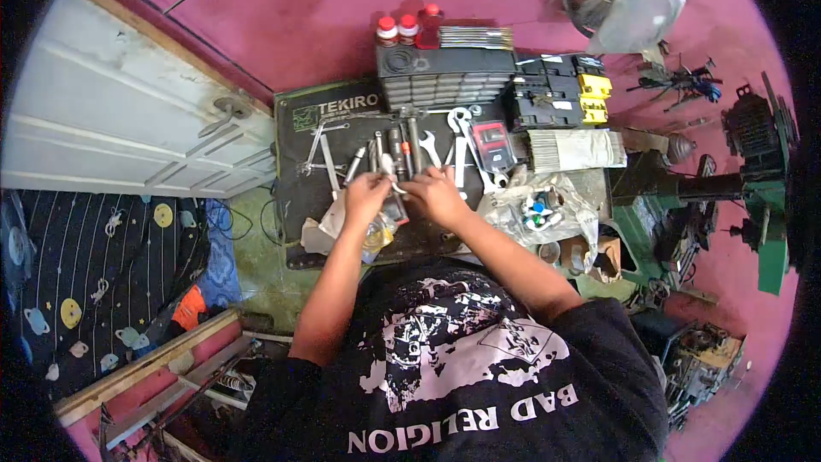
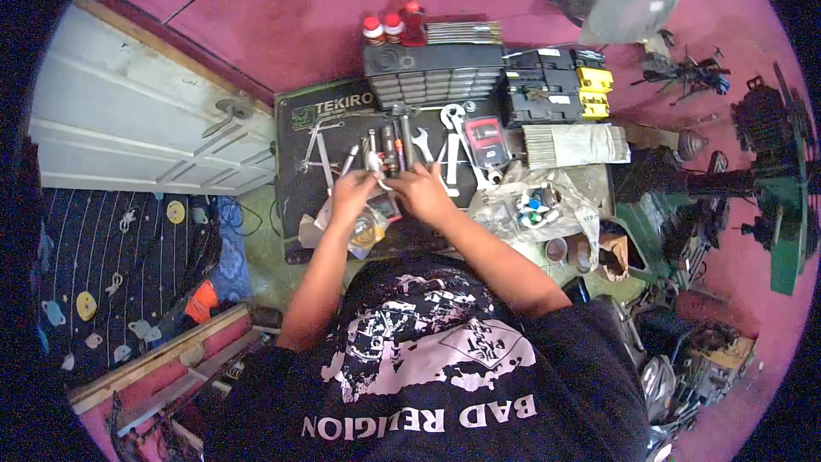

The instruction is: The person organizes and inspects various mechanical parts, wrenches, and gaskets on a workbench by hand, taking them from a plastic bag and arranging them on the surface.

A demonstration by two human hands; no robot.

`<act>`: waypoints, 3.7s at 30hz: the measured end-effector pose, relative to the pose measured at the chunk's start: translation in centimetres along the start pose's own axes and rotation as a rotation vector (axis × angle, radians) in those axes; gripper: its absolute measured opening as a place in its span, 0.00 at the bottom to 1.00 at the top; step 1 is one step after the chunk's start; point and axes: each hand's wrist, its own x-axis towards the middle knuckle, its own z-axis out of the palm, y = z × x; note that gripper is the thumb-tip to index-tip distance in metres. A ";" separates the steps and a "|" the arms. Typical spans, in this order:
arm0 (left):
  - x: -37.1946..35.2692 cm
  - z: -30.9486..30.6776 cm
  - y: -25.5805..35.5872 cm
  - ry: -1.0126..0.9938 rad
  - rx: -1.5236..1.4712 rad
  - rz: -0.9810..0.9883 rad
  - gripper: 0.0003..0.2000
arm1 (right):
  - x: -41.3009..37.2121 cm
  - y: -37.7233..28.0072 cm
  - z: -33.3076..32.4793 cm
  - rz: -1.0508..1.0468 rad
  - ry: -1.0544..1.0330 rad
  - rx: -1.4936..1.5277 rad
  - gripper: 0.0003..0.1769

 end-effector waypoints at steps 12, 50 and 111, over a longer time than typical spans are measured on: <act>-7.2 22.5 -1.4 -0.454 0.514 0.033 0.27 | -21.4 11.7 -8.4 0.254 0.000 -0.246 0.11; -11.1 31.5 3.0 -0.604 0.673 0.645 0.11 | -27.0 20.2 -13.7 0.946 0.154 0.405 0.21; 3.6 -15.6 -9.5 0.666 0.165 -0.057 0.19 | 0.8 5.7 10.0 0.272 -0.127 -0.306 0.33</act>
